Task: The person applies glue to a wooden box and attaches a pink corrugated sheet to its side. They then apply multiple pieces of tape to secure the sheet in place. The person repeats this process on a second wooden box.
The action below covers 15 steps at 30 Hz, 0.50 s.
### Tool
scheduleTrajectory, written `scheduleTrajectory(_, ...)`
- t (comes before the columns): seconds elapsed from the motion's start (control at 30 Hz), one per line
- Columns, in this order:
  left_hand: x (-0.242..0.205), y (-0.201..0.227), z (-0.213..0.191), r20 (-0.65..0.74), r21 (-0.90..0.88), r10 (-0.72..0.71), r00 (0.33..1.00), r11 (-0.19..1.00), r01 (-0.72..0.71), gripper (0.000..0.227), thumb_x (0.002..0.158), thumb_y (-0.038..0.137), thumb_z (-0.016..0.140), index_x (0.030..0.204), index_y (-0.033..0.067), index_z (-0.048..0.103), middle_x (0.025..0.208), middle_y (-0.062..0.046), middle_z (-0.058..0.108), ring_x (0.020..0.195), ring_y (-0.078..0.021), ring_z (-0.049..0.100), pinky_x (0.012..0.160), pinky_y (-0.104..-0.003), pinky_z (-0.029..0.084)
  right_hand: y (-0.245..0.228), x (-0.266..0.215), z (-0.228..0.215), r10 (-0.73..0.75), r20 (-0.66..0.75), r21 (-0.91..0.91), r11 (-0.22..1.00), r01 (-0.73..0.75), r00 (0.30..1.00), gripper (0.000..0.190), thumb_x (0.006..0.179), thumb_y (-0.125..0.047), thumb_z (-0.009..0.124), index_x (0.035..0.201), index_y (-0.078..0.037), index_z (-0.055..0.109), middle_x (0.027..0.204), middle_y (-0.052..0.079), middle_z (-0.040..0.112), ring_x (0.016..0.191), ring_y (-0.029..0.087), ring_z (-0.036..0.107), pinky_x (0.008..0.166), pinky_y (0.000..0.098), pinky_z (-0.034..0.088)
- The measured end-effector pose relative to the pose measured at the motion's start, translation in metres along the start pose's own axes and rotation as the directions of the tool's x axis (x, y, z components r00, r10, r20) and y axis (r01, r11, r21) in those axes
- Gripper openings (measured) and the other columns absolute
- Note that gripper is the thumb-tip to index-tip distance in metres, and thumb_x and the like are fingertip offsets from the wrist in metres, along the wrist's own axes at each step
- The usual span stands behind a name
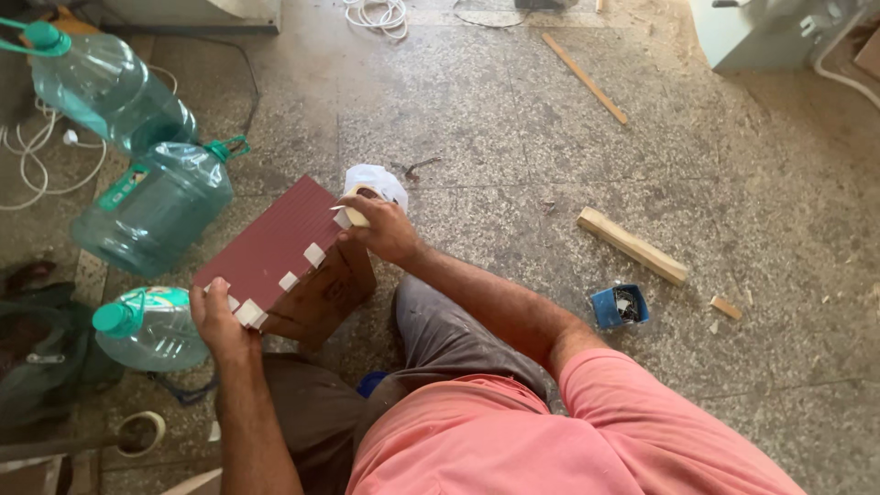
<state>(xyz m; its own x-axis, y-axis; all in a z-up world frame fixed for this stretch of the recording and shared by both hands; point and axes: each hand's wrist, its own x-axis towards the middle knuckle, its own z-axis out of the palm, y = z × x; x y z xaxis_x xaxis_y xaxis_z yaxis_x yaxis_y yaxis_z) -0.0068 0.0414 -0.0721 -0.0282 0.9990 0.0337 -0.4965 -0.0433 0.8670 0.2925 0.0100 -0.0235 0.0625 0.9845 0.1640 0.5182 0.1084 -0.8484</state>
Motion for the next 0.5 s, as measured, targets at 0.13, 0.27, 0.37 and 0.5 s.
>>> scheduleTrajectory(0.13, -0.006, 0.000, 0.007, -0.009, -0.008, 0.005, 1.000, 1.000, -0.005, 0.021, 0.105, 0.009, 0.054, 0.124, -0.0002, 0.055, 0.116, -0.012, 0.064, 0.103, -0.0218, 0.066, 0.091, -0.038, 0.058, 0.003, -0.001, -0.006, -0.071, -0.041, -0.050, 0.996, 0.069, 0.997, 0.056, 0.080, -0.029, 0.086, 0.129, -0.013, 0.065, 0.111, 0.013, 0.076, 0.111, 0.031, 0.071, 0.095, 0.0459, 0.055)
scheduleTrajectory(0.27, -0.007, 0.002, 0.004, -0.008, 0.020, 0.005, 1.000, 1.000, -0.005, 0.021, 0.104, 0.010, 0.055, 0.124, 0.0002, 0.055, 0.116, -0.011, 0.064, 0.103, -0.0199, 0.066, 0.091, -0.036, 0.058, 0.003, -0.003, -0.004, -0.062, -0.050, -0.036, 0.998, 0.060, 0.997, 0.056, 0.080, -0.029, 0.085, 0.130, -0.014, 0.066, 0.111, 0.013, 0.076, 0.110, 0.031, 0.071, 0.095, 0.0454, 0.055)
scheduleTrajectory(0.37, -0.006, 0.000, 0.001, -0.031, 0.032, -0.012, 0.999, 0.999, 0.013, 0.020, 0.103, 0.010, 0.055, 0.121, 0.0014, 0.055, 0.114, -0.010, 0.064, 0.101, -0.0183, 0.066, 0.090, -0.035, 0.058, 0.002, -0.007, -0.004, -0.098, -0.062, -0.053, 0.994, 0.095, 0.993, 0.056, 0.081, -0.030, 0.085, 0.130, -0.014, 0.064, 0.111, 0.014, 0.076, 0.111, 0.032, 0.070, 0.095, 0.0462, 0.054)
scheduleTrajectory(0.5, -0.017, 0.004, 0.001, -0.076, 0.171, 0.050, 0.996, 0.985, -0.036, 0.028, 0.107, 0.012, 0.059, 0.130, 0.0019, 0.049, 0.121, -0.010, 0.058, 0.106, -0.0168, 0.060, 0.091, -0.034, 0.055, 0.003, -0.014, -0.008, -0.083, -0.013, -0.058, 0.995, 0.083, 0.996, 0.054, 0.086, -0.032, 0.080, 0.134, -0.014, 0.061, 0.112, 0.014, 0.075, 0.112, 0.032, 0.070, 0.096, 0.0468, 0.054)
